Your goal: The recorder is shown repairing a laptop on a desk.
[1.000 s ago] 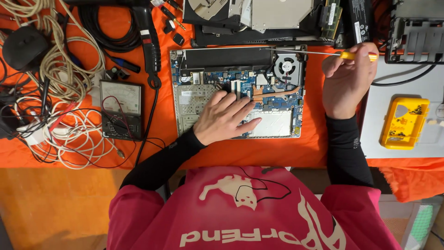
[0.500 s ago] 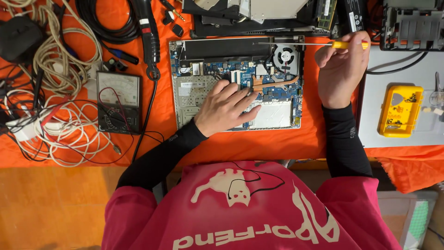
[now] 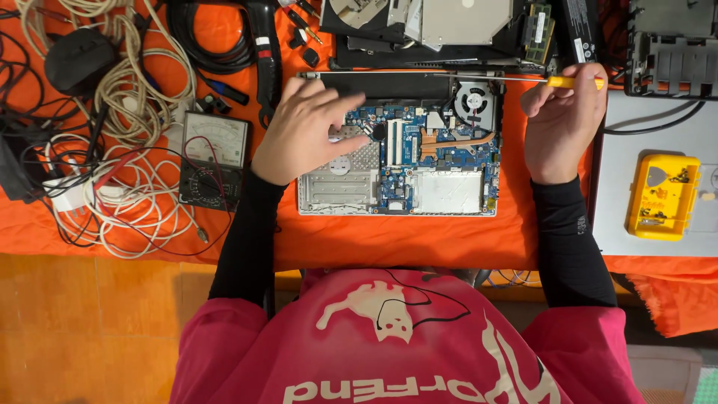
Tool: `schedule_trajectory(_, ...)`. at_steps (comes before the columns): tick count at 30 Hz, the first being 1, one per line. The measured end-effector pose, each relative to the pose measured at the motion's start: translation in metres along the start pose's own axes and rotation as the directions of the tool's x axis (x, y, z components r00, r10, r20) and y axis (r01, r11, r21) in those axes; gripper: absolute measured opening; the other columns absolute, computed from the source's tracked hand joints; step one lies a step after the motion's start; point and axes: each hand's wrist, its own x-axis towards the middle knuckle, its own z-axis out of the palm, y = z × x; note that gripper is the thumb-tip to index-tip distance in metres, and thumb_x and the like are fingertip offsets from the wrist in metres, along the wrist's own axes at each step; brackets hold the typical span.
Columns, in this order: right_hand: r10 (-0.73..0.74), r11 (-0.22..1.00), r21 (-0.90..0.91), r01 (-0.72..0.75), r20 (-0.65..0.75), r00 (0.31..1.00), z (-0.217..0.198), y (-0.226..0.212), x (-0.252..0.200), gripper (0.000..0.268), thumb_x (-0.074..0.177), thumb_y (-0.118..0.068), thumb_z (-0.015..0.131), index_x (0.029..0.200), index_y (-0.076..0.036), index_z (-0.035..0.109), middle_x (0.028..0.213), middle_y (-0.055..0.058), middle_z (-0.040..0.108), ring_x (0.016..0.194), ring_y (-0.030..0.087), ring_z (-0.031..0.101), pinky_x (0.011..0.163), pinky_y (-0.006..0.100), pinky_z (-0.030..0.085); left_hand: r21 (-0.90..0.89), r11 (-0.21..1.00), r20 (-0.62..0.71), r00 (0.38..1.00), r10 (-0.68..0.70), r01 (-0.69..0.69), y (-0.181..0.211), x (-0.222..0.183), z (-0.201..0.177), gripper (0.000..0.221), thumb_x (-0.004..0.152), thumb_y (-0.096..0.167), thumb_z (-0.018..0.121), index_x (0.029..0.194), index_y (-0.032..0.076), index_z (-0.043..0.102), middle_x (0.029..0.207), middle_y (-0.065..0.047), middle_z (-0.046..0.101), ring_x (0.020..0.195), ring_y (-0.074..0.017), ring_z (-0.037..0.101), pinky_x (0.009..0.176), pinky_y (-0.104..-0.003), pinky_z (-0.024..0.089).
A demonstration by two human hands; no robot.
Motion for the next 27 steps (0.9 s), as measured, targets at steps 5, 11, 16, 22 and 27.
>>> schedule_trajectory(5, 0.008, 1.000, -0.003, -0.008, 0.014, 1.000, 0.000, 0.002, -0.002, 0.023, 0.126, -0.028, 0.048, 0.119, -0.006, 0.048, 0.081, 0.013, 0.056, 0.066, 0.019, 0.046, 0.067, 0.031, 0.039, 0.078, 0.995, -0.097, 0.993, 0.062, -0.055, -0.003, 0.000, -0.003, 0.078, 0.078, 0.064, 0.085, 0.130, 0.009, 0.068, 0.118, -0.006, 0.062, 0.118, -0.0256, 0.050, 0.107, -0.042, 0.034)
schedule_trajectory(11, -0.002, 1.000, -0.002, 0.002, 0.002, 1.000, 0.005, 0.000, -0.001, 0.024, 0.126, -0.029, 0.050, 0.120, -0.006, 0.048, 0.081, 0.013, 0.056, 0.065, 0.019, 0.046, 0.066, 0.030, 0.038, 0.030, 0.996, -0.017, 0.996, 0.089, -0.088, 0.002, 0.006, 0.011, 0.106, 0.071, 0.073, 0.086, 0.140, 0.001, 0.051, 0.130, -0.015, 0.059, 0.132, -0.0320, 0.044, 0.114, -0.051, 0.024)
schedule_trajectory(16, -0.023, 1.000, 0.003, 0.023, -0.016, 1.000, 0.009, -0.002, 0.001, 0.023, 0.127, -0.028, 0.051, 0.119, -0.006, 0.048, 0.080, 0.012, 0.056, 0.068, 0.019, 0.050, 0.065, 0.030, 0.039, 0.017, 0.995, 0.035, 0.995, 0.093, -0.093, 0.009, 0.009, 0.015, 0.111, 0.069, 0.073, 0.087, 0.142, -0.001, 0.045, 0.129, -0.018, 0.058, 0.133, -0.0330, 0.044, 0.116, -0.056, 0.019)
schedule_trajectory(22, 0.012, 1.000, -0.010, -0.012, -0.015, 1.000, 0.009, 0.004, -0.004, 0.023, 0.129, -0.025, 0.052, 0.117, -0.005, 0.049, 0.079, 0.010, 0.055, 0.068, 0.019, 0.050, 0.064, 0.029, 0.039, -0.047, 0.995, 0.059, 0.994, 0.095, -0.092, 0.011, 0.007, 0.018, 0.106, 0.073, 0.066, 0.087, 0.147, 0.005, 0.042, 0.134, -0.015, 0.060, 0.137, -0.0318, 0.044, 0.120, -0.055, 0.016)
schedule_trajectory(27, 0.030, 0.999, -0.012, -0.030, 0.025, 0.999, 0.012, 0.002, -0.005, 0.021, 0.128, -0.024, 0.051, 0.118, -0.006, 0.049, 0.079, 0.011, 0.054, 0.067, 0.019, 0.051, 0.065, 0.030, 0.040, -0.127, 0.992, 0.130, 0.990, 0.045, -0.029, 0.014, 0.010, 0.013, 0.106, 0.072, 0.063, 0.090, 0.149, 0.008, 0.042, 0.125, -0.014, 0.064, 0.135, -0.0304, 0.046, 0.120, -0.054, 0.015)
